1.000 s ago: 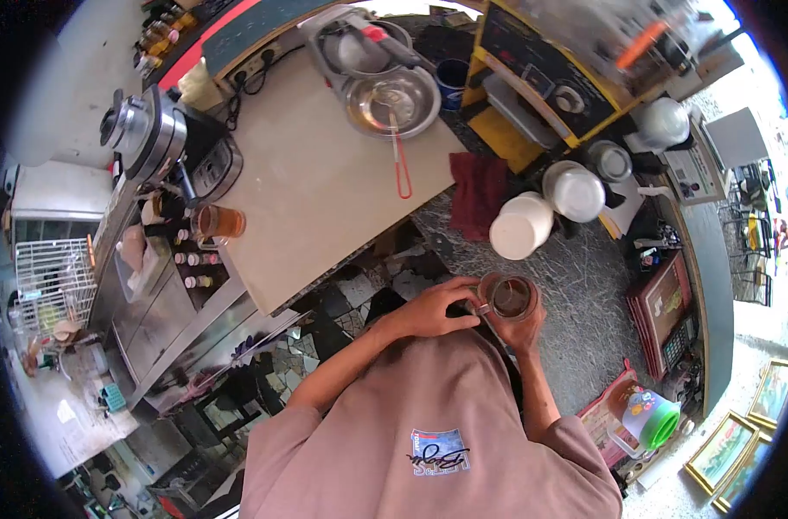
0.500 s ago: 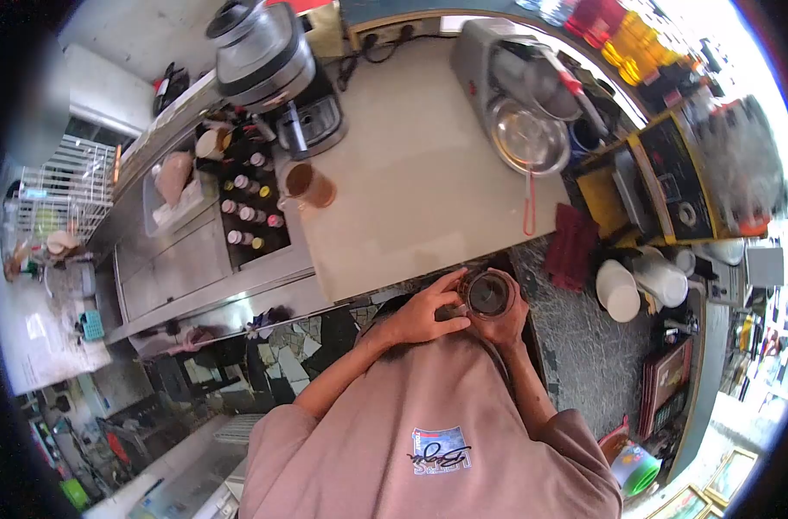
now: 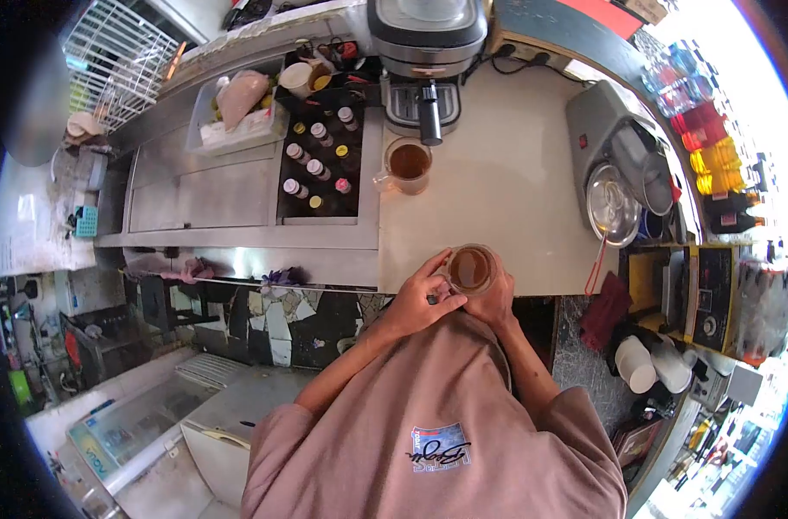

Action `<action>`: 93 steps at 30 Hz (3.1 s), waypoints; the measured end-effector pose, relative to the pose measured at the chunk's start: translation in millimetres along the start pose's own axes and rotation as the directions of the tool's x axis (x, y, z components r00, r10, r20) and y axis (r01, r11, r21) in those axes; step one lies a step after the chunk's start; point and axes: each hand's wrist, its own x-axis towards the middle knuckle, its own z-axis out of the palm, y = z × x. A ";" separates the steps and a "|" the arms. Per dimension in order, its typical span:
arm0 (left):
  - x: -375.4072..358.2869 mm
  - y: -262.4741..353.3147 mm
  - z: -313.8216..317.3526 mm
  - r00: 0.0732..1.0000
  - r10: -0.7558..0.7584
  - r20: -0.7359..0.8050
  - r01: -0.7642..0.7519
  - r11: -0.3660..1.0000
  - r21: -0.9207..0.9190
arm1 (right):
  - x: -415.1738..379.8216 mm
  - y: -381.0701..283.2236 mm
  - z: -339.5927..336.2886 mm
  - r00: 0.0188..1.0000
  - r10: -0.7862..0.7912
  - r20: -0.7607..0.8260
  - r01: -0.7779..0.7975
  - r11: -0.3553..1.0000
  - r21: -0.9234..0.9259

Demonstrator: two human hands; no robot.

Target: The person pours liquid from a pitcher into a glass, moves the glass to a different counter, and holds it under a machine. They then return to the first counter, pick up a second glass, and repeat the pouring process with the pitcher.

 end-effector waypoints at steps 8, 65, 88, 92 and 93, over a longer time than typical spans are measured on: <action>-0.2 -17.0 -29.8 0.968 -0.020 -0.252 0.061 0.986 0.154 | 33.4 -6.1 43.3 0.990 -0.024 0.141 0.023 1.000 0.007; 25.1 -57.8 -128.7 0.979 -0.179 -0.100 0.130 0.917 -0.376 | 29.9 10.0 77.6 0.964 0.021 0.265 -0.027 0.999 0.019; 122.8 -60.4 -134.7 0.983 -0.028 -0.179 0.041 0.997 0.070 | 31.5 18.8 83.4 0.982 -0.072 0.177 0.086 0.994 -0.070; 125.3 -63.5 -139.6 0.985 -0.050 -0.164 0.068 0.992 0.103 | 33.5 22.7 83.9 0.982 -0.087 0.167 0.104 0.990 -0.095; 126.5 -64.8 -139.5 0.987 -0.047 -0.151 0.053 0.998 0.034 | 35.2 22.3 82.8 0.982 -0.088 0.169 0.105 0.990 -0.095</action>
